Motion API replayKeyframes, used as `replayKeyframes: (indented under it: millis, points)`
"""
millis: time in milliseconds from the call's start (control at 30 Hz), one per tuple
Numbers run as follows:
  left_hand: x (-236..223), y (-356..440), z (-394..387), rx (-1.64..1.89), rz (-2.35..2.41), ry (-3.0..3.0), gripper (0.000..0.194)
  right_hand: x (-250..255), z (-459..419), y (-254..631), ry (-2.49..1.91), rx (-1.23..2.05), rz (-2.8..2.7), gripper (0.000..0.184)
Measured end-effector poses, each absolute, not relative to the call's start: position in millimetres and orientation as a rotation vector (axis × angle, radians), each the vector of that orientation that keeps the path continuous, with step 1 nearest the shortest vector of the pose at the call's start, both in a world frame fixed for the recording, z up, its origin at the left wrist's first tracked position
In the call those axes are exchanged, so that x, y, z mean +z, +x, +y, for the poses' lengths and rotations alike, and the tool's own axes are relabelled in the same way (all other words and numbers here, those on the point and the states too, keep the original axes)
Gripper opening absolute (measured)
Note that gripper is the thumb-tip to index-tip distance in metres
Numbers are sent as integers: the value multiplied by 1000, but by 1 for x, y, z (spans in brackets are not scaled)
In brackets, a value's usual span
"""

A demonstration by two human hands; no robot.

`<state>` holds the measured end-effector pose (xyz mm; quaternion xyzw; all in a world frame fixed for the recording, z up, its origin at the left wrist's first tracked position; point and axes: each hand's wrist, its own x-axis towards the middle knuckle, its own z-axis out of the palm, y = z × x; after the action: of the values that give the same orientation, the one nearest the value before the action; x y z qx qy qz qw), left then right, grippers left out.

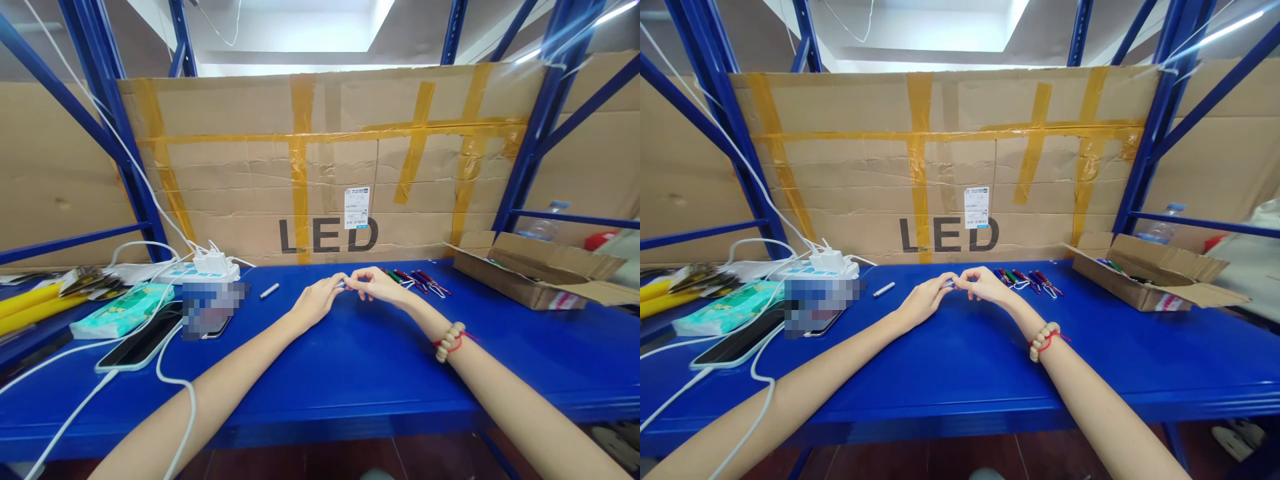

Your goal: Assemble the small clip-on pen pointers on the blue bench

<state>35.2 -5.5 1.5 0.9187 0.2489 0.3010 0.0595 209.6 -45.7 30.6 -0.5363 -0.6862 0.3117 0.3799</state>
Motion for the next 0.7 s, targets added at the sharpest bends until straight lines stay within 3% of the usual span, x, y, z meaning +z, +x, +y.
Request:
replayKeyframes:
  millis: [400, 700]
  points:
    - [5, 34, -5, 848, 985, 2667, 26, 14, -30, 211, -1332, 498, -1700, 44]
    - [0, 32, 3, 805, 823, 2648, 27, 13, -28, 221, -1227, 193, -1842, 26]
